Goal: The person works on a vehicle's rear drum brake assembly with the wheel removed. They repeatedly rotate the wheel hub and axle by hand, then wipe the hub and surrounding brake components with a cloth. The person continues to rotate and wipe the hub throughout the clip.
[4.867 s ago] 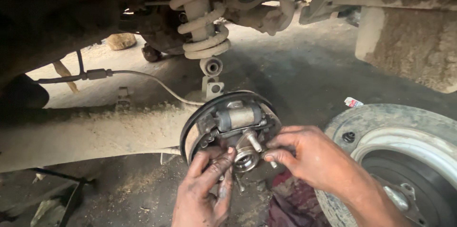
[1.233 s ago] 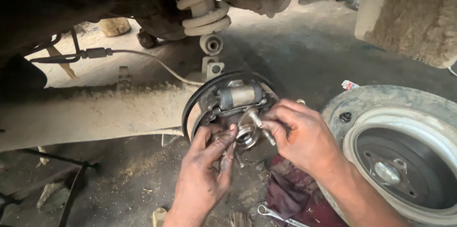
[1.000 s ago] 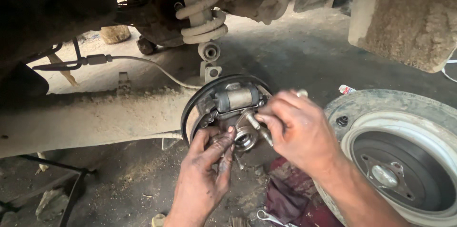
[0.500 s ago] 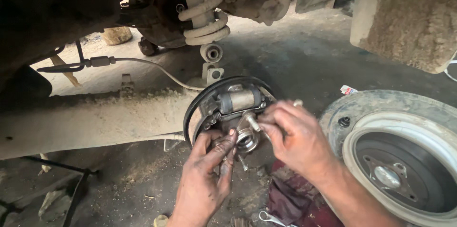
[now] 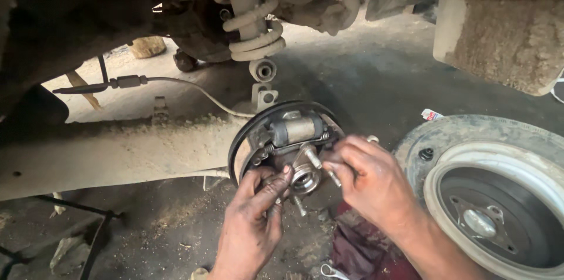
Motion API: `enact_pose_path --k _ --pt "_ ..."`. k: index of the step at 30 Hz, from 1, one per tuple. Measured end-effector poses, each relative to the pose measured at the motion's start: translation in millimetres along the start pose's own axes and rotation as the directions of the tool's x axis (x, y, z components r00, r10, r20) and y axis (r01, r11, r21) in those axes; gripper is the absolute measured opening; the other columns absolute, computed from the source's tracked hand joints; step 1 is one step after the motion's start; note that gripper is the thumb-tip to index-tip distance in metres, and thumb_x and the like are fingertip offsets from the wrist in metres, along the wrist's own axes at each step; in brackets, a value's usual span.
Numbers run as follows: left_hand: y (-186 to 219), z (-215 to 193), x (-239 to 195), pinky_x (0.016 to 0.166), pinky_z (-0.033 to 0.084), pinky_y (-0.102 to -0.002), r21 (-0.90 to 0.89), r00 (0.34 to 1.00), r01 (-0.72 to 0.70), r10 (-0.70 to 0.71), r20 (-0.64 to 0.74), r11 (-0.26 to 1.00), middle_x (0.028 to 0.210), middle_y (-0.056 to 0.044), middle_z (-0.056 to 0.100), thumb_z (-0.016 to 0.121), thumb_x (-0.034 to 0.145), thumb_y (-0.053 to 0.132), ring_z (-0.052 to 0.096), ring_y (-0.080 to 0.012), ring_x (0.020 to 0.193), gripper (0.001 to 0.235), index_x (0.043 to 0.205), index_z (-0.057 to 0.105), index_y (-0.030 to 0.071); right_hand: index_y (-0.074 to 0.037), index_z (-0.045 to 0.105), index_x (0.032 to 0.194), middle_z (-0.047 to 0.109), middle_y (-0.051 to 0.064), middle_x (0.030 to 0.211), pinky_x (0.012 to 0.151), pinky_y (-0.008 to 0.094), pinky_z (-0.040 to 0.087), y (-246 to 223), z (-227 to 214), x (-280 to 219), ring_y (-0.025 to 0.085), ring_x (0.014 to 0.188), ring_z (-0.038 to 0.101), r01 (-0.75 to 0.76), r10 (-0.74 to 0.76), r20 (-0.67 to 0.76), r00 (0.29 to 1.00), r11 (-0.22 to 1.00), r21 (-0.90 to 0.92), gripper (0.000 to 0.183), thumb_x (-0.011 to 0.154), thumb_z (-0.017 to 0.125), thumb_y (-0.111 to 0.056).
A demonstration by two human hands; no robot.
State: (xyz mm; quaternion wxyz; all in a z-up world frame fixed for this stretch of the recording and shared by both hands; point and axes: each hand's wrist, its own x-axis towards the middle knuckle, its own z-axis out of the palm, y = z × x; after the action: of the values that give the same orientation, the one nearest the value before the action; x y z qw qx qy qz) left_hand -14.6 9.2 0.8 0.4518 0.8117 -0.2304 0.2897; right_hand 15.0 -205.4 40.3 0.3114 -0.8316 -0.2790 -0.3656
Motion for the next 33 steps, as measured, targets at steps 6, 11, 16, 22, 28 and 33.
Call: enact_pose_path --k 6,11,16,22,28,33 --pt "7.7 -0.7 4.6 0.079 0.057 -0.032 0.001 0.999 0.048 -0.048 0.008 0.999 0.109 -0.01 0.067 0.063 0.075 -0.015 0.074 -0.0219 0.09 0.059 0.126 0.074 0.012 -0.003 0.069 0.082 0.067 0.009 0.083 0.071 0.041 0.051 -6.6 -10.7 7.1 0.031 0.076 0.065 0.037 -0.036 0.015 0.999 0.996 -0.079 0.007 0.083 0.074 -0.008" --pt "3.9 -5.7 0.6 0.082 0.057 -0.03 -0.032 1.0 0.009 -0.009 0.011 0.999 0.113 -0.01 0.067 0.063 0.077 -0.015 0.074 -0.0221 0.097 0.056 0.125 0.072 0.01 -0.005 0.07 0.087 0.068 0.006 0.088 0.073 0.038 0.051 -1.9 0.2 5.9 0.026 0.08 0.067 0.097 -0.095 -0.059 0.994 0.995 0.022 0.003 0.086 0.072 -0.007" --pt "13.2 -6.2 7.8 0.079 0.058 -0.031 -0.043 0.999 0.034 -0.034 -0.002 0.998 0.109 -0.01 0.066 0.063 0.075 -0.014 0.073 -0.0222 0.092 0.056 0.124 0.074 0.011 -0.005 0.07 0.08 0.066 0.009 0.082 0.072 0.041 0.051 -3.6 -10.5 3.6 0.03 0.079 0.064 0.004 0.007 0.075 0.997 0.989 -0.145 0.007 0.08 0.077 -0.007" --pt "3.2 -6.7 -2.7 0.081 0.058 -0.032 -0.013 1.0 0.016 -0.016 -0.002 1.0 0.11 -0.01 0.067 0.063 0.077 -0.015 0.074 -0.0228 0.095 0.055 0.124 0.073 0.011 -0.003 0.07 0.092 0.068 0.008 0.092 0.074 0.037 0.053 -5.2 3.4 2.1 0.027 0.083 0.067 0.079 -0.075 -0.061 0.995 0.994 0.07 0.007 0.085 0.069 -0.004" --pt "2.1 -1.5 4.4 0.08 0.058 -0.03 -0.063 1.0 0.021 -0.022 -0.023 0.998 0.11 -0.01 0.068 0.065 0.076 -0.014 0.076 -0.0217 0.093 0.056 0.123 0.074 0.014 -0.006 0.073 0.081 0.067 0.009 0.081 0.071 0.04 0.051 3.9 -4.3 -0.1 0.03 0.079 0.065 -0.059 0.063 0.078 0.995 0.997 -0.049 0.005 0.08 0.077 -0.008" --pt "0.2 -3.1 -1.1 0.08 0.058 -0.032 -0.035 1.0 0.022 -0.023 -0.016 0.999 0.107 -0.01 0.068 0.066 0.075 -0.013 0.075 -0.0239 0.095 0.056 0.124 0.073 0.014 -0.007 0.073 0.091 0.069 0.008 0.09 0.078 0.04 0.052 -0.3 0.1 6.2 0.031 0.085 0.066 0.14 -0.145 -0.056 0.988 0.987 -0.082 0.007 0.084 0.074 -0.005"
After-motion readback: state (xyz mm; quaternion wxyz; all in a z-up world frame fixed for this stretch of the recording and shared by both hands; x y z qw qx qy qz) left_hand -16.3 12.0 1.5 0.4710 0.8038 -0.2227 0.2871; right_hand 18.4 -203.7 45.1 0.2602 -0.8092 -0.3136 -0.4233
